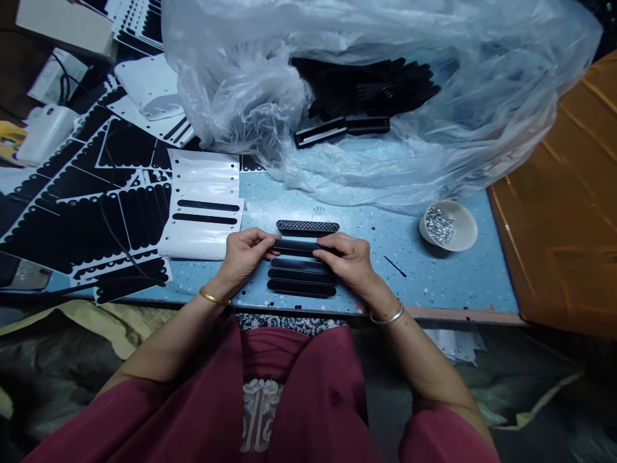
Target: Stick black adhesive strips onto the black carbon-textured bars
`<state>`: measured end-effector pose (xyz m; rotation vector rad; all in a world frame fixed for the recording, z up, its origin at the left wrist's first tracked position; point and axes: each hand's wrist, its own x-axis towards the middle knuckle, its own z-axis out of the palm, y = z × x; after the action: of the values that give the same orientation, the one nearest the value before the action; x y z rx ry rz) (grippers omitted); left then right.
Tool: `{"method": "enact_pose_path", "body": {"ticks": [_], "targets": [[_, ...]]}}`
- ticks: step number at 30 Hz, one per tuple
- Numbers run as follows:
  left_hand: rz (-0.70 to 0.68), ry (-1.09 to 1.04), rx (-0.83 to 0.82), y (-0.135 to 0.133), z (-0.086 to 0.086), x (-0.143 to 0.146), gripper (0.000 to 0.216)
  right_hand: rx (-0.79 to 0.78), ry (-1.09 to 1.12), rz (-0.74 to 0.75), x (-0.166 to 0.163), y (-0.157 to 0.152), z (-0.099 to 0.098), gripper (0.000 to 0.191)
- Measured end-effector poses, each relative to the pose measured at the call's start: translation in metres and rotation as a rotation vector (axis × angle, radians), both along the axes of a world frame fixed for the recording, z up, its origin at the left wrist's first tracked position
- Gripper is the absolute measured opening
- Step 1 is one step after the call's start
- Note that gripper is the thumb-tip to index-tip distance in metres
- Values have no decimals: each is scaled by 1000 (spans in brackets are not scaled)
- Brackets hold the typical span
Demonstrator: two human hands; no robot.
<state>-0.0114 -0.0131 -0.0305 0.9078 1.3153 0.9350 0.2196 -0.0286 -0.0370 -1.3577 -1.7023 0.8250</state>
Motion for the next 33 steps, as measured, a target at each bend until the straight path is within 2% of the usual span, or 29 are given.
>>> {"method": "enact_pose_path", "body": {"ticks": [11,22,28,31,33], "targets": [[9,19,3,0,5,2,17,20,55,13,2,-2,-4,13],[11,27,8,1,3,2,18,-30,69,-9,2,-5,-3,12],[7,25,16,1,2,1,19,-104,84,-1,8,-6,-3,20],[-1,24,20,1,1,1,19,-120,130,-56,16,-9,-3,25],[-5,18,18,1,1,0,19,-135,209,-144,21,-12,-4,27]]}}
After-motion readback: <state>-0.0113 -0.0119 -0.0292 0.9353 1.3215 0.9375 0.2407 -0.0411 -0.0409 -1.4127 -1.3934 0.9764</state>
